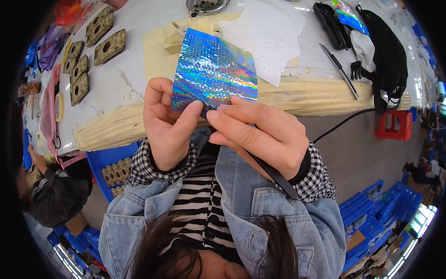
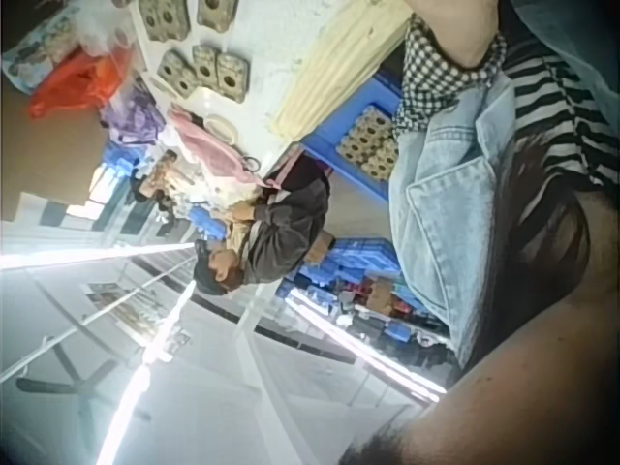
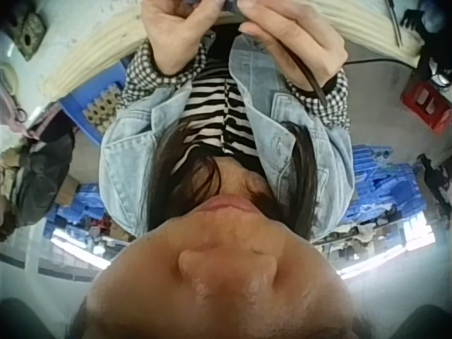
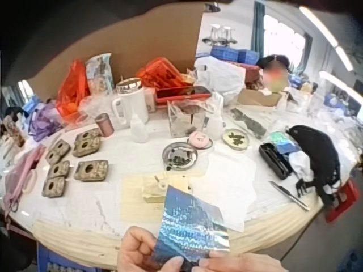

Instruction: The person is assembling and inspecting small plastic toy tank models on a production table.

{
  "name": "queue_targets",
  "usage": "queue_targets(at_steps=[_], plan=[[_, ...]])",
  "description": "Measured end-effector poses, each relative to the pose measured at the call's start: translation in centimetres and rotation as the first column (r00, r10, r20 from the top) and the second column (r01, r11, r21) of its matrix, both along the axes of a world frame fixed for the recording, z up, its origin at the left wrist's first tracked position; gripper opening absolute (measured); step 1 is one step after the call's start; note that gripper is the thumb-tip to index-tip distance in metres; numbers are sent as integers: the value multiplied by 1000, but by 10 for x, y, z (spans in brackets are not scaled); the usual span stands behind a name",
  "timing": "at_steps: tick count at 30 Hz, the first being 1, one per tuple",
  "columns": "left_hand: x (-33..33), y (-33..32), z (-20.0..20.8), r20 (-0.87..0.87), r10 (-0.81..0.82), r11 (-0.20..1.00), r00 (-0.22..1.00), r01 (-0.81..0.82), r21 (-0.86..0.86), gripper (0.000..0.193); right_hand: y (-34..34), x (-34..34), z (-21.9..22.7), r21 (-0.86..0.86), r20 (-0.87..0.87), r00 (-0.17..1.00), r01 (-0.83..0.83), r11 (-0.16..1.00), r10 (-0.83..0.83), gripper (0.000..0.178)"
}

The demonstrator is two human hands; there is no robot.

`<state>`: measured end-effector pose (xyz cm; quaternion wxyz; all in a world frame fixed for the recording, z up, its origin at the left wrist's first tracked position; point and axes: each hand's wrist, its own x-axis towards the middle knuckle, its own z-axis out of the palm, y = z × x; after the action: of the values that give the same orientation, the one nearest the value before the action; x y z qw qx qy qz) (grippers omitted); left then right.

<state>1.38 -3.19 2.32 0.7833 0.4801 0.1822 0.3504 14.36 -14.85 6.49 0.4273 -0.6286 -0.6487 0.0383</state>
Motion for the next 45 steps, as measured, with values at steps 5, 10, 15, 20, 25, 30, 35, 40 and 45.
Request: queue_targets(at_steps=[5,10,15,20,25,30,35,40,45], plan=[[0,1,-1,3,-2,1000,1000,2,-5,34,-1,1,0,-7,-18,999,-50,999,50,27],[0,1,-3,22,9,1000,1000,-8,-29,34,-1,2,1,32,-5,1000,-19,999,19,30],[-6,5,-4,-11,-37,997,999,36,-61,34,-12,20,1,63,110,976,181,981,-187,33],[-14,11,-4,-21,-72,995,997,70,-69,34,-11,56,-5,-8,163,962,225,974,-221,28],[-14,14,-5,-29,-99,994,995,98,-39,35,-6,87,-8,-195,-92,981,152,969,-173,23],[-16,15,-6,-39,-94,995,995,92,-43,35,2,93,-4,-326,-246,954,83,942,-169,22],[-16,15,-6,-35,-92,995,995,90,-45,35,9,98,-4,-302,-113,991,40,952,-77,20],[-16,16,-7,-19,-100,994,995,99,-53,35,13,102,-2,-356,-93,995,-9,934,-26,18],[-16,16,-6,-20,-95,994,995,94,-59,35,21,106,2,-379,-71,997,-40,924,14,19]])
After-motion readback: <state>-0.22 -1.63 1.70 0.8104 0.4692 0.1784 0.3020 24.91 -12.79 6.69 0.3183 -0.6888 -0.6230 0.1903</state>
